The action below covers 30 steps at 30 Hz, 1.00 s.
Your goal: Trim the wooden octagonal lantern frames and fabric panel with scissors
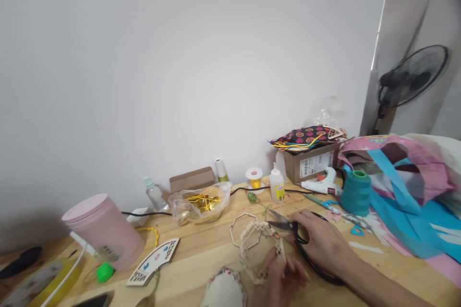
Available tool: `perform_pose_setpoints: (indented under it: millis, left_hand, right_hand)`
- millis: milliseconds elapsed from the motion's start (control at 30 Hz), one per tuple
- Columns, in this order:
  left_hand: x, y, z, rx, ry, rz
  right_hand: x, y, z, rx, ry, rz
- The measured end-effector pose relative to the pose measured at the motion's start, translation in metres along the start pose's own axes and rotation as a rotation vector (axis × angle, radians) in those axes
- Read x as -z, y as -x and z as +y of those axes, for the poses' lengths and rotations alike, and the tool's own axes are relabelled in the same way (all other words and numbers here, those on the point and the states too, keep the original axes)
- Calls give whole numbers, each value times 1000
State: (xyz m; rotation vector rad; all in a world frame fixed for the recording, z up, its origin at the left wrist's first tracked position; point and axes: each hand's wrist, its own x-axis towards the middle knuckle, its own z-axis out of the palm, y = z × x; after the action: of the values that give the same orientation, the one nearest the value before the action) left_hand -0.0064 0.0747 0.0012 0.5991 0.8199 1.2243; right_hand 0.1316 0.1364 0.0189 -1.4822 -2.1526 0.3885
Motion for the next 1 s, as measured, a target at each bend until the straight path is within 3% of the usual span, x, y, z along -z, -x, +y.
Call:
perform_pose_setpoints:
  millis: [67, 167, 267, 433, 567, 767, 1000]
  left_hand:
    - [0, 0, 2, 11, 117, -27]
    - [3, -1, 5, 31, 91, -98]
    - [6, -1, 6, 32, -50, -152]
    - [8, 1, 8, 12, -444, -122]
    - [8, 2, 8, -45, -557, -100]
    - [9, 0, 1, -73, -427, -101]
    - [4, 1, 11, -69, -339, -83]
  right_hand:
    - [1, 1, 3, 19, -82, 38]
    - [4, 3, 3, 31, -264, 87]
    - [8, 3, -4, 30, -549, 24]
    - [9, 3, -16, -5, -1002, -147]
    - [10, 6, -19, -34, -1038, -171]
    - [11, 7, -21, -57, -1021, -148]
    - [4, 9, -15, 66, -996, -151]
